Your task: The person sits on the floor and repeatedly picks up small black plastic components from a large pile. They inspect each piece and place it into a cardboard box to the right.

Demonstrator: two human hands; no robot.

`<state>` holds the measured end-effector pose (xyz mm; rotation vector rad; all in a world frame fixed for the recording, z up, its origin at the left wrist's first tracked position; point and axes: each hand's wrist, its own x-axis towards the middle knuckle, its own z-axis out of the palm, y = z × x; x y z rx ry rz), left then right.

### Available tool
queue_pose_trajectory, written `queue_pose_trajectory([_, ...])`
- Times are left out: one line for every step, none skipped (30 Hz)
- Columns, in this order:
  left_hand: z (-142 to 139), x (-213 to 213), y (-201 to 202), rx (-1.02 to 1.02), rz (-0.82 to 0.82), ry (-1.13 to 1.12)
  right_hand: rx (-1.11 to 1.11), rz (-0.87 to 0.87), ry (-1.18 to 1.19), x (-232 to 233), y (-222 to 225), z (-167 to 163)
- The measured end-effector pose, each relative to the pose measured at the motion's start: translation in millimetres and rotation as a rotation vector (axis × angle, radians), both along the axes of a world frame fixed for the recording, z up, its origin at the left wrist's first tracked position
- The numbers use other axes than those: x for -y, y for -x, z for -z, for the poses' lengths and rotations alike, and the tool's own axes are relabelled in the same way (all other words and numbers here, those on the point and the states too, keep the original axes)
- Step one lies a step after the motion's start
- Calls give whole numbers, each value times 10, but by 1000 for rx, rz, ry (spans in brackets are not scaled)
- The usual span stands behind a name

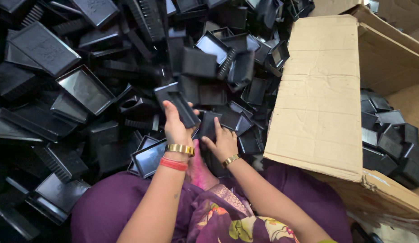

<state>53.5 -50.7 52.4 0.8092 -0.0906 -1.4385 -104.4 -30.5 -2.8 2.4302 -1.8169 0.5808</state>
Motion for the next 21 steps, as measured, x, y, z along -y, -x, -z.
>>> queue_pose_trajectory([31, 11, -14, 28, -85, -5, 20, 59, -172, -2, -4, -8])
queue_pose_trajectory([61, 31, -22, 50, -112, 10, 38, 119, -346, 3, 1, -25])
queue_pose_trajectory([91, 51, -26, 71, -137, 24, 54, 182, -519, 13, 7, -64])
queue_pose_trajectory([119, 61, -30, 92, -160, 39, 29, 161, -539, 24, 9, -100])
queue_pose_trajectory([144, 68, -28, 85, -164, 60, 5, 141, -556, 40, 13, -131])
queue_pose_trajectory([161, 81, -32, 79, -168, 85, -18, 120, -570, 41, 14, -151])
queue_pose_trajectory([173, 87, -31, 74, -173, 110, -26, 92, -545, 40, 13, -159])
queue_pose_trajectory([180, 89, -29, 68, -170, 88, -33, 63, -519, 35, 10, -155])
queue_pose_trajectory([181, 92, -30, 63, -168, 65, -40, 33, -495, 22, 6, -138])
queue_pose_trajectory([180, 89, -28, 57, -168, 40, -71, 72, -494, 16, 11, -117])
queue_pose_trajectory([177, 90, -32, 60, -167, 32, -102, 111, -492, 11, 17, -90])
queue_pose_trajectory([173, 88, -33, 63, -165, 22, -132, 152, -493, 5, 36, -63])
queue_pose_trajectory([170, 87, -37, 66, -158, 9, -120, 170, -462, 2, 69, -39])
queue_pose_trajectory([169, 88, -44, 52, -147, 0, -106, 191, -432, -1, 114, -19])
queue_pose_trajectory([169, 88, -47, 39, -138, -4, -91, 212, -398, 0, 158, -28])
queue_pose_trajectory([173, 91, -53, 26, -132, -5, 29, 220, -366, 3, 226, -17])
queue_pose_trajectory([177, 90, -51, 79, -147, 28, 147, 225, -333, 4, 316, 0])
queue_pose_trajectory([183, 86, -38, 130, -164, 58, 260, 228, -302, 6, 405, -7])
queue_pose_trajectory([190, 78, -16, 178, -180, 84, 372, 285, -290, 3, 503, -20])
queue_pose_trajectory([196, 62, 12, 309, -128, 115, 485, 345, -279, -19, 604, -53])
queue_pose_trajectory([205, 34, 47, 440, -71, 144, 598, 409, -268, -58, 689, -94])
